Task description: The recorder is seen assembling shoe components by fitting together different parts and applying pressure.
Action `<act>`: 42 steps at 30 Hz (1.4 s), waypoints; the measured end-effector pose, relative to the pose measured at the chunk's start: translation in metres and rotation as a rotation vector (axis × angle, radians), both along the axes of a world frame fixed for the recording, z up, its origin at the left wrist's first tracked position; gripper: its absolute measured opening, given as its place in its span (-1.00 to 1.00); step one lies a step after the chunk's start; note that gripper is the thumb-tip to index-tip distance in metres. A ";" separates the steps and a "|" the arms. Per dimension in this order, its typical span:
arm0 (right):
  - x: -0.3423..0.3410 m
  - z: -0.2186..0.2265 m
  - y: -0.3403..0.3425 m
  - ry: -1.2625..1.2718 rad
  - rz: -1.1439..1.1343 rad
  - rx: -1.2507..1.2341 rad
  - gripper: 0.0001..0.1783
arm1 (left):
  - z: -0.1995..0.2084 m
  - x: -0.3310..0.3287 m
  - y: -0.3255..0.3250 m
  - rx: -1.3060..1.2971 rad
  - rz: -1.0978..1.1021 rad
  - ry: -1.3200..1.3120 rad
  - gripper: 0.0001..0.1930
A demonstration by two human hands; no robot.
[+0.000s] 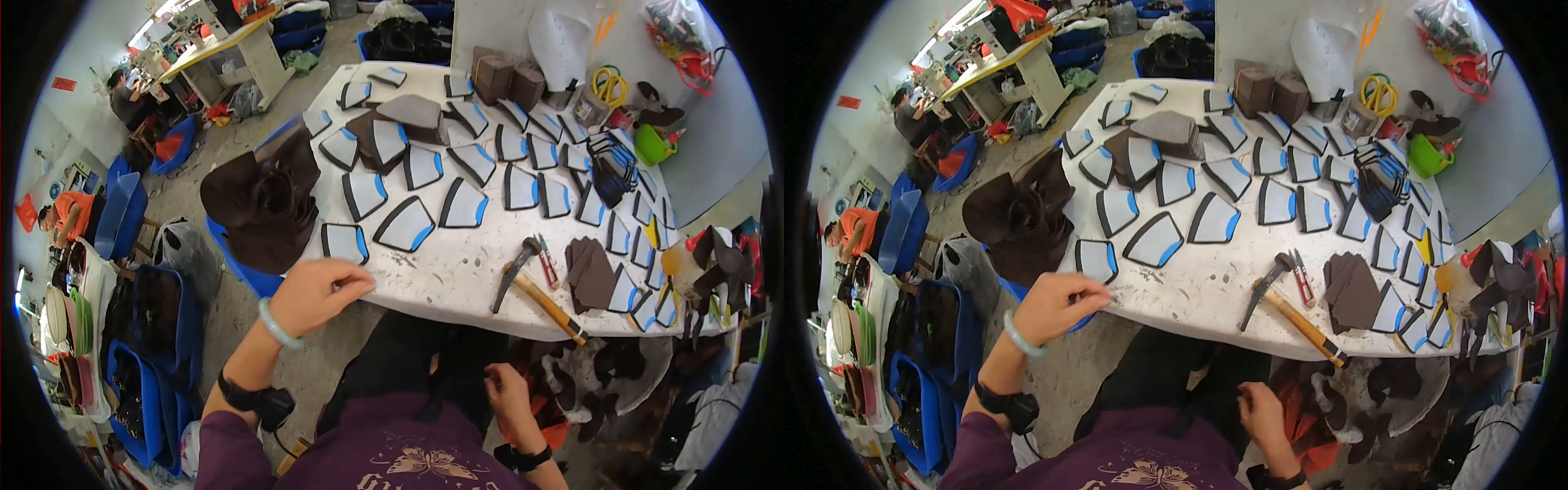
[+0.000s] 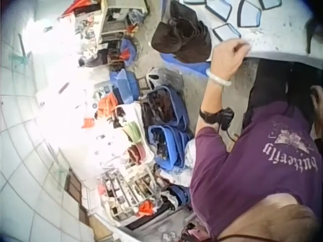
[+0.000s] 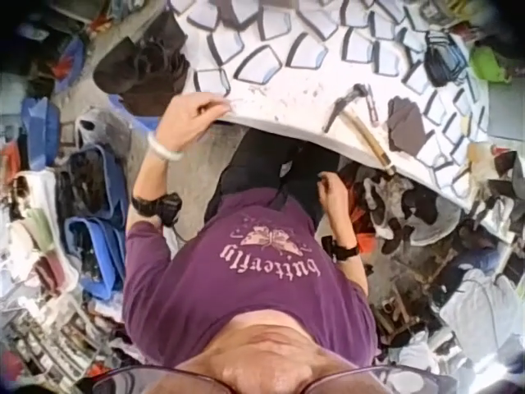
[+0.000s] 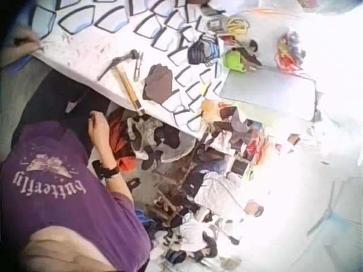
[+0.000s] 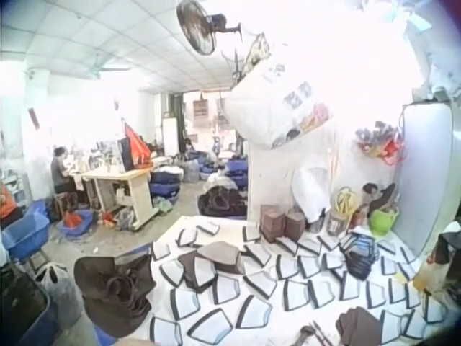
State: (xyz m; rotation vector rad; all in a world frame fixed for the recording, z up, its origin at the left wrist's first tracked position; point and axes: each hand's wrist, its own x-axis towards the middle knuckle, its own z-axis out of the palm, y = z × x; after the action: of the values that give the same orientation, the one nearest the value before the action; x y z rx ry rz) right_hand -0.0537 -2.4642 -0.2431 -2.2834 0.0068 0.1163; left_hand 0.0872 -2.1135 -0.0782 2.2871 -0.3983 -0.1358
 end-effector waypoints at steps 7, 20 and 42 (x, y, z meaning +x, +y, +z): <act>-0.010 0.016 0.009 -0.085 0.162 -0.014 -0.88 | -0.023 0.132 -0.035 0.269 -0.053 -0.393 -0.80; -0.035 0.045 -0.019 0.095 -0.207 -0.035 -0.88 | -0.082 0.228 -0.045 0.489 0.352 -0.499 -0.67; 0.114 0.162 0.057 -0.457 0.038 0.170 -0.35 | 0.007 0.019 -0.062 -0.236 -0.116 -0.135 -0.71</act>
State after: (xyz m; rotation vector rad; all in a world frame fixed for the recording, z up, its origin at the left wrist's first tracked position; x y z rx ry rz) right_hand 0.0601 -2.4070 -0.0816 -2.0933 -0.2741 -0.3726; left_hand 0.1067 -2.1756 -0.0714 2.0466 -0.5859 0.0079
